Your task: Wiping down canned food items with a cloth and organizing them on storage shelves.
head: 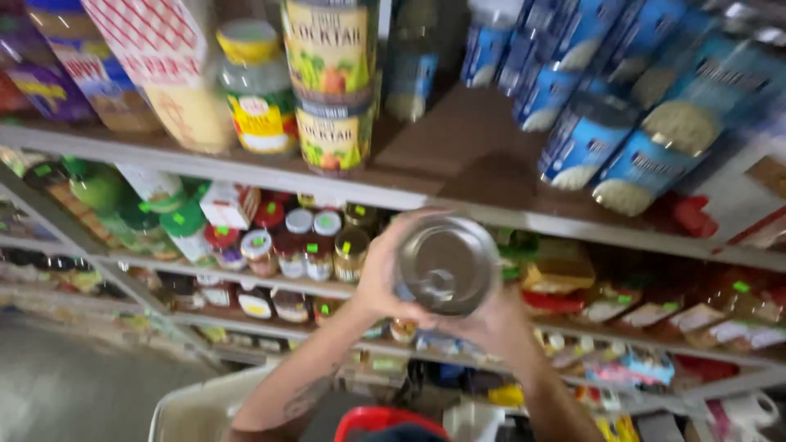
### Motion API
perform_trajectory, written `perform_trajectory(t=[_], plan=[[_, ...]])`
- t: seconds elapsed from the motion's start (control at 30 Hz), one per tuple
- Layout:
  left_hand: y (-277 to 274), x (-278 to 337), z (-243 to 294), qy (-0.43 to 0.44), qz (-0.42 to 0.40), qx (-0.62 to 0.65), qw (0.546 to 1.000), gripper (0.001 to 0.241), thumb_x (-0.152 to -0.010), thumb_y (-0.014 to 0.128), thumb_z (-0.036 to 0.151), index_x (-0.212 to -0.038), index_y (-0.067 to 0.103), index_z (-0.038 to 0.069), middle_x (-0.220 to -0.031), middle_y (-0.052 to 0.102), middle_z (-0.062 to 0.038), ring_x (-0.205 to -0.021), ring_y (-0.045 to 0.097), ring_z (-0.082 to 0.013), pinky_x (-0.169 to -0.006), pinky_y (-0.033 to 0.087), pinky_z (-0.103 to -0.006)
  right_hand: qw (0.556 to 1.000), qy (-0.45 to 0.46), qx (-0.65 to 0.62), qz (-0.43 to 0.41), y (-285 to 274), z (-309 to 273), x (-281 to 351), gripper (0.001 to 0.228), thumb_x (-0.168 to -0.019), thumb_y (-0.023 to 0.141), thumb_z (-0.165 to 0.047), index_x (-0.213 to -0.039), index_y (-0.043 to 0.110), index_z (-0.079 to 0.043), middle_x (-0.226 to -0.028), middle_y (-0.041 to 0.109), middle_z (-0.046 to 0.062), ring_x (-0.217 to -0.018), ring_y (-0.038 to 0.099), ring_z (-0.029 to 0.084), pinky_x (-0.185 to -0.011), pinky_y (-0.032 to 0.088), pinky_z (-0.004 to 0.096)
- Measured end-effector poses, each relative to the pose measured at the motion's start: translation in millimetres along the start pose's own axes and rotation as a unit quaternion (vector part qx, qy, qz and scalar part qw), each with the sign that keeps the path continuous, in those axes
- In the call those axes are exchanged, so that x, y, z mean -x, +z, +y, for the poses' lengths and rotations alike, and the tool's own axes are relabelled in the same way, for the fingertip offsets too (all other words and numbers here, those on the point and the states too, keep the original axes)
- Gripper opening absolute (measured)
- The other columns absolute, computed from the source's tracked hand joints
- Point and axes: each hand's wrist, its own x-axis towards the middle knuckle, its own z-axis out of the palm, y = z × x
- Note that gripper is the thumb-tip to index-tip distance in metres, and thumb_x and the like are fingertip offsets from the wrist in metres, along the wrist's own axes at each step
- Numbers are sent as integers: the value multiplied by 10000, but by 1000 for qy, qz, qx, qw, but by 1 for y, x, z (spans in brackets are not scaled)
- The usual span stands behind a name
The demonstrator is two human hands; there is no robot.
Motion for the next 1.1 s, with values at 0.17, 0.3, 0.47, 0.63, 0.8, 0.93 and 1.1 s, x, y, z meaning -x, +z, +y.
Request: perform_trajectory(t=[0.17, 0.3, 0.47, 0.63, 0.8, 0.93, 1.1], plan=[[4, -116, 6, 153, 32, -253, 955, 1098, -679, 519, 948, -1428, 554, 145, -1444, 553, -61, -1366, 487, -184, -1215, 291, -336, 959, -173, 2, 225, -48, -62, -66, 585, -685, 931, -449, -1147, 750, -139, -1071, 791, 122, -1007, 756, 320, -874, 595, 366], [-7, -154, -26, 103, 95, -245, 959, 805, -848, 812, 519, -1462, 480, 120, -1255, 553, -114, -1176, 576, -330, -993, 555, -422, 931, -261, -204, 155, -77, -47, -174, 952, -766, 831, -45, -1503, 229, -86, -1379, 559, 217, -1144, 683, 330, -887, 634, 379], [-25, -206, -92, 66, 160, -311, 935, 600, -974, 696, 240, -1484, 481, 8, -1357, 540, -288, -1284, 531, -487, -1085, 421, -572, 959, -103, -21, 263, -82, -55, -276, 802, -767, 808, -501, -1399, 473, -140, -1250, 668, 297, -1191, 621, 492, -1048, 487, 602], [-50, -250, -123, -86, 159, -335, 925, 693, -980, 614, 428, -1523, 400, 54, -1336, 594, -320, -1286, 554, -461, -1109, 416, -561, 965, -127, -68, 219, -75, -48, -346, 487, -847, 718, -419, -1225, 627, -125, -1149, 728, 199, -1175, 656, 398, -959, 529, 533], [-80, -275, -175, -246, 179, -304, 903, 603, -922, 614, 618, -1244, 647, 109, -1215, 700, -204, -1244, 616, -347, -1099, 455, -472, 973, -97, 0, 210, -63, -23, -399, 495, -862, 714, -544, -1163, 686, -151, -1139, 741, 153, -1182, 650, 370, -1015, 506, 527], [-79, -264, -151, -156, 177, -391, 889, 635, -1020, 486, 523, -1357, 540, -13, -1271, 645, -273, -1255, 605, -390, -1067, 474, -502, 980, -140, -50, 133, -65, 12, -421, 629, -772, 800, -315, -1298, 593, -40, -1217, 672, 263, -1247, 593, 426, -1059, 466, 529], [-97, -263, -203, -86, 179, -514, 835, 725, -1044, 513, 451, -1498, 349, -89, -1387, 554, -326, -1298, 554, -452, -1071, 477, -544, 981, -152, -117, 32, -88, 69, -414, 664, -756, 883, -192, -1369, 663, -61, -1110, 720, 175, -1108, 651, 286, -1016, 519, 404]])
